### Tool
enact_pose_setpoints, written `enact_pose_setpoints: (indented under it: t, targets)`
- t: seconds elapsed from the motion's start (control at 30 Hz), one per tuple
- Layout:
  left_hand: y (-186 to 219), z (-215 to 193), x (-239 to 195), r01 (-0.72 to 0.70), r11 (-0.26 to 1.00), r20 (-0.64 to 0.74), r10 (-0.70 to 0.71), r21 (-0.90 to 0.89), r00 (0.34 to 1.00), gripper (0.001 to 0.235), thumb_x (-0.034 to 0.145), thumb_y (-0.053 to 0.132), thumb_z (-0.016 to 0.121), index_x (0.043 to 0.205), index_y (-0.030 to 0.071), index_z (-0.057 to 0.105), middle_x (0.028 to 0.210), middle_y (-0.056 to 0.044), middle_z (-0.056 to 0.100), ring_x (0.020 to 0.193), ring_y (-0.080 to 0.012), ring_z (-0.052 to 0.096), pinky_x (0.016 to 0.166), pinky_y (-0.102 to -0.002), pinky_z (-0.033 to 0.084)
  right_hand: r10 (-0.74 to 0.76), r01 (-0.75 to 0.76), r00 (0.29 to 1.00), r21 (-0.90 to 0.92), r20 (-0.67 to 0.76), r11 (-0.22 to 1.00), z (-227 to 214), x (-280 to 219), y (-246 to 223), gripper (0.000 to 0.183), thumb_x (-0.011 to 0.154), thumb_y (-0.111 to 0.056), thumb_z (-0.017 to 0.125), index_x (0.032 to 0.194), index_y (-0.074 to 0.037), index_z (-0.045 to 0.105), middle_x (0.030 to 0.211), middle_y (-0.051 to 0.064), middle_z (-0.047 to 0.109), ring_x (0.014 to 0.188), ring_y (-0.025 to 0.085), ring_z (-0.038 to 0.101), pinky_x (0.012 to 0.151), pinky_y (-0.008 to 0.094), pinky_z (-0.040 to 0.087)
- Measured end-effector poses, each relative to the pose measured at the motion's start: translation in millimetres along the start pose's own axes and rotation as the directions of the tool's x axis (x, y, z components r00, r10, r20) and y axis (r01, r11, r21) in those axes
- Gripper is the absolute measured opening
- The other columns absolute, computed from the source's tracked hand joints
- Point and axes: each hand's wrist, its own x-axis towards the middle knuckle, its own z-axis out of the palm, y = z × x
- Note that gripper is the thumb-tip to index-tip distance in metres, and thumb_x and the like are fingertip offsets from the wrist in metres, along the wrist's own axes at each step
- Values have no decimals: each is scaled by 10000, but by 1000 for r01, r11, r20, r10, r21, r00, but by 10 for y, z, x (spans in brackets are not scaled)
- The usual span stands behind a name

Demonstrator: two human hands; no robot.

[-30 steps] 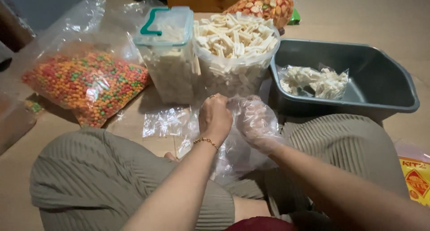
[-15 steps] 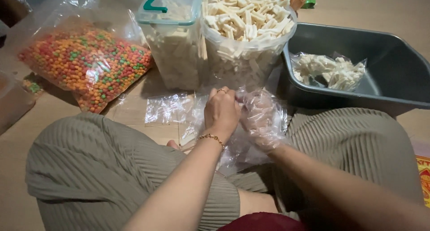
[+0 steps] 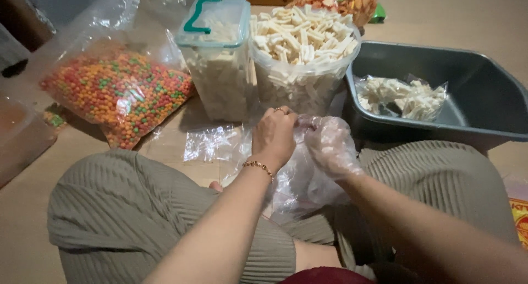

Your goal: The person sits on the floor and repeatedly scoops white stick-shaped snacks from a large container into small clear plastic bags. They then place the filled bags into a nearby gray bin. The workspace includes additional snack containers and a bag of colorful round candies.

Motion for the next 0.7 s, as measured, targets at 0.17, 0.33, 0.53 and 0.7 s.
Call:
enact_pose_setpoints:
  t: [0.17,0.33,0.53,0.7]
  targets:
    - [-64,122,105,-31,999,-21,32,39,999,147,875,36,669,913,168,723,922,-4,703,1025,-208,667,886,-330,587,-94,86,987,-70,-133,994,-331,-209,-405,125,862,-161,719,946,-115,798,929,128,762,918,348,756,778,462,615]
    - [23,-91,81,13,998,79,-9,-53,997,202,856,18,663,957,162,764,967,-26,724,1115,-243,634,907,-353,592,-193,143,961,-242,-197,960,-467,-196,-340,88,839,-213,747,903,-224,806,925,55,730,894,296,747,752,413,624]
    - [145,-81,198,152,982,234,-122,-115,965,252,876,94,646,1002,251,798,1013,-6,725,1098,-251,662,886,-394,613,244,-235,949,68,-201,970,-365,-111,-331,144,860,-276,684,893,-263,823,812,12,756,839,228,756,744,304,594]
    - [226,-281,222,174,976,229,-142,-130,963,274,876,113,611,998,264,805,1003,-38,759,1062,-287,711,869,-419,616,167,-110,950,218,-265,970,-465,-14,-501,201,871,-230,597,896,-223,797,863,32,779,869,235,759,739,367,585]
